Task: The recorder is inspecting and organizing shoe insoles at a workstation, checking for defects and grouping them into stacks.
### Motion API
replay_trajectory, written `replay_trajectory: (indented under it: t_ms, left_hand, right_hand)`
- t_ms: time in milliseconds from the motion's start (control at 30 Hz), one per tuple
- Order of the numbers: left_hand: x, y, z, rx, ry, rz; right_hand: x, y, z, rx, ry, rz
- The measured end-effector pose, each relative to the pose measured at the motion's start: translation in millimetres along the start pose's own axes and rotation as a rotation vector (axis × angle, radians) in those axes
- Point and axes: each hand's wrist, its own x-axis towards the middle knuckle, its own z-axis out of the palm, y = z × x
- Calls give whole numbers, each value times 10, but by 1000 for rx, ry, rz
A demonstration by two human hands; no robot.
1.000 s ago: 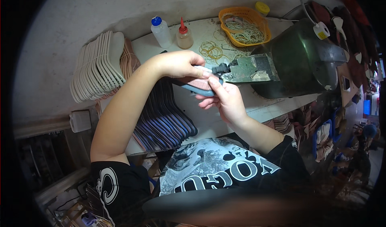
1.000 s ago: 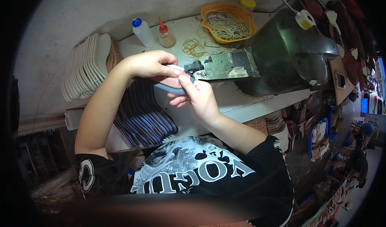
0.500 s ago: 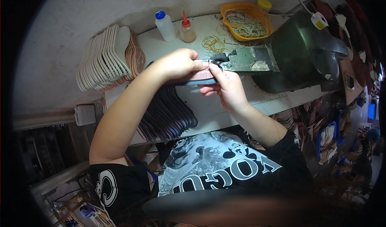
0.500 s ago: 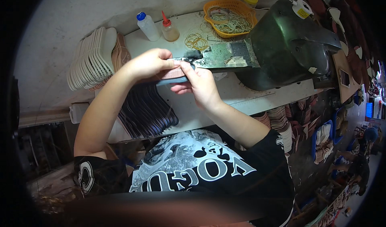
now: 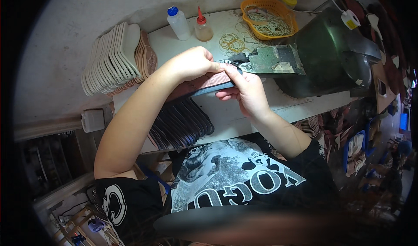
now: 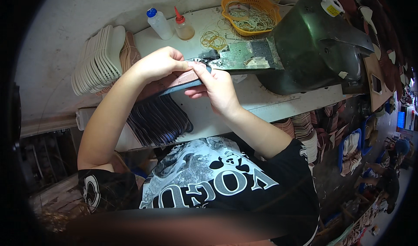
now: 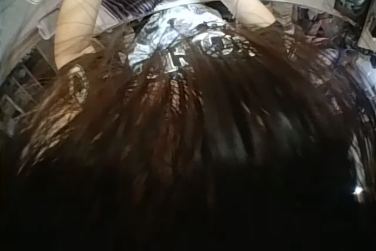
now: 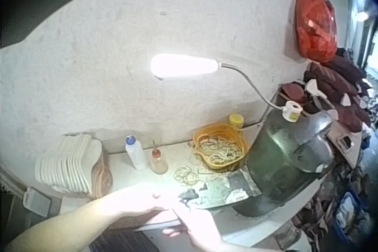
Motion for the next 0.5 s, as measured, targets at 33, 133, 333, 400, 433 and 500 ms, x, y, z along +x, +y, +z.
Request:
replay_trajectory:
  t_ms: [33,133,333,400,433,500]
  left_hand:
    - [-9,-1,8,-1,-1,-3]
    - [-24,-16,27,-20,25,-6]
    - [26,-33,-12,-175,-60,-6]
    - [19,6,-44,-73,-92,19]
    - [33,0,-61,-71,-93,19]
    - [67,-21,-100,12,-110,16]
  right_hand:
    - [-1,3,2,-1,4,-6]
    - [-5,1,1,9,-13,-7]
    - [-26,-7,-44,9,-62,40]
    - [-31,-12,-27,28,-64,47]
    - [-33,-13,-20,48,-65,59]
    - [-32,-12,-15,53,-54,65]
